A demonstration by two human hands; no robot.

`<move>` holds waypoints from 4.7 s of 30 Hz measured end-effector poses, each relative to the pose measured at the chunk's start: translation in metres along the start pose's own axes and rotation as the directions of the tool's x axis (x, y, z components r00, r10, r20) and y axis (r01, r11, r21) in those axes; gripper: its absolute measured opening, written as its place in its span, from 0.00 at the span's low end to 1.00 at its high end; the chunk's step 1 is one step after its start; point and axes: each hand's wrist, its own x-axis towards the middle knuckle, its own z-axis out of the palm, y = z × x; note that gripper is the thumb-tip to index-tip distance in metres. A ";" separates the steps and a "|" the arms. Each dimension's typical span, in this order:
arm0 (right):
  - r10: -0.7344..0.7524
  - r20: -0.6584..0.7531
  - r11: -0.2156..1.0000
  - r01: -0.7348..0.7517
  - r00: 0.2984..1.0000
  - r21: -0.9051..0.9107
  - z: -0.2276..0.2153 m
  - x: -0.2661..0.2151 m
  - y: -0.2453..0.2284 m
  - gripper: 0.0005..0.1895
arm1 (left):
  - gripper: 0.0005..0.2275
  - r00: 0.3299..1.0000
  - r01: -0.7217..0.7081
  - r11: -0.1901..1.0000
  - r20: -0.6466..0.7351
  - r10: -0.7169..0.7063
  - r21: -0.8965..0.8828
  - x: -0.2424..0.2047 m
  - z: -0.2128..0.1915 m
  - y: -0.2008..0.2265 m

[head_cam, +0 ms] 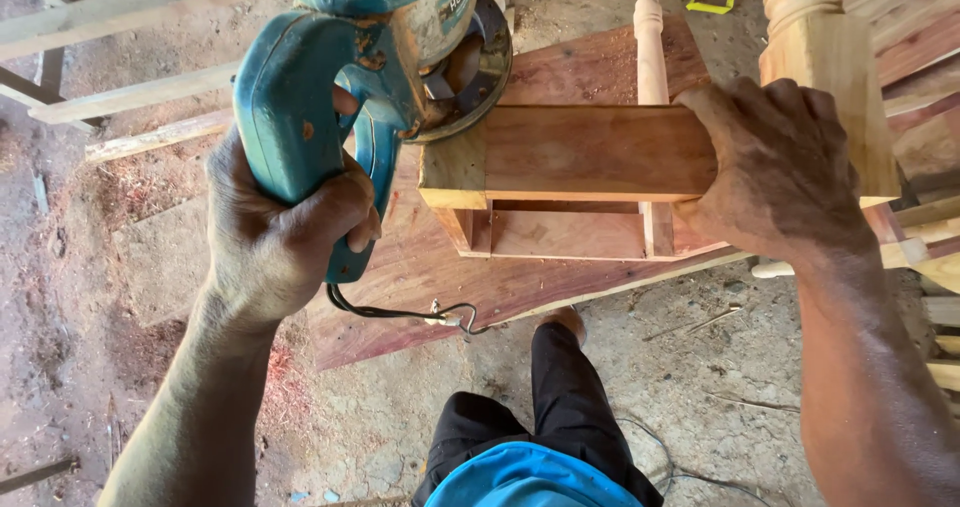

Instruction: Using a handheld wood router to shape the edges of a wooden furniture component.

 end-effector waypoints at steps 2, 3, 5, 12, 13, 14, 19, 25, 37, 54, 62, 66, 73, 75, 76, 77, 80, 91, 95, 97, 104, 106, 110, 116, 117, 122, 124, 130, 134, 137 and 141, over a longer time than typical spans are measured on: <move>0.007 0.007 1.000 -0.007 1.000 -0.009 -0.003 0.000 -0.003 0.53 | 0.20 1.000 0.004 1.000 -0.007 -0.004 0.003 0.001 0.000 0.000; 0.013 0.010 1.000 -0.013 1.000 -0.003 -0.002 0.000 -0.002 0.54 | 0.20 1.000 0.015 1.000 -0.013 -0.015 -0.007 0.002 0.001 0.000; 0.020 0.010 1.000 -0.020 1.000 0.002 -0.002 0.000 -0.002 0.55 | 0.20 1.000 0.021 1.000 -0.019 -0.021 -0.015 0.003 0.001 0.000; 0.017 -0.015 1.000 -0.017 1.000 -0.006 -0.004 0.000 -0.004 0.54 | 0.20 1.000 0.003 1.000 -0.016 -0.003 -0.001 0.009 0.001 -0.004; 0.027 0.010 1.000 -0.027 1.000 -0.017 -0.003 0.000 -0.004 0.55 | 0.20 1.000 -0.003 1.000 -0.019 0.003 -0.007 0.009 0.001 -0.005; 0.025 0.010 1.000 -0.025 1.000 -0.016 -0.002 0.000 -0.004 0.55 | 0.20 1.000 -0.003 1.000 -0.021 0.003 -0.006 0.011 0.002 -0.005; 0.047 0.011 0.998 -0.047 0.999 0.036 -0.006 0.001 -0.006 0.49 | 0.20 1.000 -0.003 0.999 -0.010 0.002 -0.052 0.015 0.002 -0.005; 0.023 -0.035 0.999 -0.022 0.999 0.034 0.002 0.000 -0.002 0.54 | 0.20 1.000 -0.007 0.998 0.001 0.008 -0.058 0.018 0.002 -0.005; 0.046 0.035 0.994 -0.049 0.998 0.097 -0.008 0.004 -0.007 0.56 | 0.20 0.999 0.030 0.998 -0.037 -0.032 -0.056 0.023 0.006 -0.006; 0.060 0.043 0.998 -0.062 0.997 0.034 -0.010 0.003 -0.007 0.50 | 0.19 0.996 0.042 0.998 -0.080 -0.045 -0.036 0.034 0.015 -0.005; 0.043 -0.027 0.999 -0.042 0.999 0.034 -0.009 0.001 -0.008 0.50 | 0.19 0.996 0.046 0.998 -0.071 -0.049 -0.045 0.026 0.014 -0.007; 0.065 0.019 0.998 -0.066 0.998 0.018 -0.010 0.001 -0.008 0.49 | 0.19 0.996 0.043 0.998 -0.071 -0.046 -0.049 0.022 0.014 -0.007; 0.037 0.004 0.999 -0.037 0.999 -0.034 -0.007 0.001 -0.006 0.51 | 0.19 0.996 0.048 0.998 -0.073 -0.050 -0.027 0.017 0.016 -0.005; 0.065 0.039 0.998 -0.065 0.997 -0.009 -0.010 0.001 -0.008 0.49 | 0.19 0.996 0.048 0.998 -0.070 -0.050 -0.030 0.016 0.015 -0.006; 0.094 0.075 0.995 -0.096 0.993 0.013 -0.012 0.001 -0.009 0.47 | 0.19 0.997 0.047 0.998 -0.065 -0.049 -0.035 0.015 0.015 -0.006; 0.095 0.072 0.995 -0.096 0.993 0.011 -0.009 0.001 -0.007 0.47 | 0.19 0.997 0.043 0.998 -0.065 -0.046 -0.036 0.015 0.015 -0.006; 0.050 -0.010 0.999 -0.050 0.999 -0.004 -0.006 0.001 -0.006 0.52 | 0.19 0.998 0.036 0.998 -0.055 -0.039 -0.052 0.014 0.015 -0.004; 0.040 -0.001 0.999 -0.040 0.999 -0.034 -0.006 -0.001 -0.006 0.49 | 0.20 0.996 0.066 0.997 -0.060 -0.068 -0.032 -0.001 0.015 0.001; 0.036 -0.005 0.999 -0.036 0.999 -0.014 0.000 -0.003 -0.002 0.49 | 0.20 0.996 0.064 0.998 -0.060 -0.065 -0.020 -0.005 0.016 0.003; 0.038 -0.004 0.999 -0.038 0.999 -0.028 -0.001 -0.002 -0.003 0.50 | 0.20 0.995 0.081 0.997 -0.065 -0.082 -0.016 -0.007 0.017 0.005; 0.040 -0.012 0.998 -0.040 0.999 -0.055 -0.007 -0.002 -0.008 0.50 | 0.21 0.992 0.097 0.993 -0.073 -0.102 -0.063 -0.019 0.014 -0.004; 0.033 -0.037 0.998 -0.035 0.999 -0.045 -0.008 -0.003 -0.008 0.51 | 0.21 0.991 0.103 0.991 -0.071 -0.109 -0.085 -0.021 0.014 -0.003; 0.034 -0.038 0.999 -0.035 0.999 -0.023 0.003 -0.004 -0.001 0.52 | 0.23 0.994 0.095 0.991 -0.049 -0.100 -0.095 -0.022 0.013 -0.001; 0.073 0.017 0.997 -0.073 0.997 -0.010 -0.007 -0.003 -0.008 0.53 | 0.23 0.996 0.086 0.994 -0.013 -0.087 -0.065 -0.024 0.011 0.001; 0.070 0.011 0.997 -0.070 0.997 -0.014 -0.007 -0.002 -0.008 0.52 | 0.23 0.995 0.094 0.994 -0.016 -0.095 -0.054 -0.024 0.012 0.001; 0.025 -0.084 1.000 -0.026 0.996 -0.008 -0.005 -0.003 -0.007 0.51 | 0.23 0.994 0.104 0.992 -0.026 -0.106 -0.065 -0.025 0.011 0.001; 0.075 0.074 0.994 -0.069 0.994 -0.084 -0.003 -0.002 -0.005 0.49 | 0.23 0.995 0.097 0.992 -0.028 -0.100 -0.083 -0.026 0.010 -0.001; 0.010 -0.095 0.999 -0.014 0.995 -0.044 -0.008 -0.003 -0.008 0.49 | 0.22 0.995 0.093 0.992 -0.029 -0.096 -0.083 -0.028 0.011 0.002; 0.018 -0.104 0.999 -0.023 0.994 -0.040 -0.015 -0.004 -0.012 0.47 | 0.21 0.995 0.095 0.994 -0.029 -0.097 -0.055 -0.030 0.010 0.003; 0.033 -0.039 0.996 -0.036 0.999 -0.084 -0.013 -0.003 -0.010 0.48 | 0.21 0.995 0.096 0.995 -0.034 -0.097 -0.036 -0.032 0.010 0.005; 0.025 -0.055 0.998 -0.028 0.998 -0.065 -0.010 -0.005 -0.009 0.47 | 0.22 0.992 0.116 0.991 -0.039 -0.119 -0.065 -0.037 0.010 0.004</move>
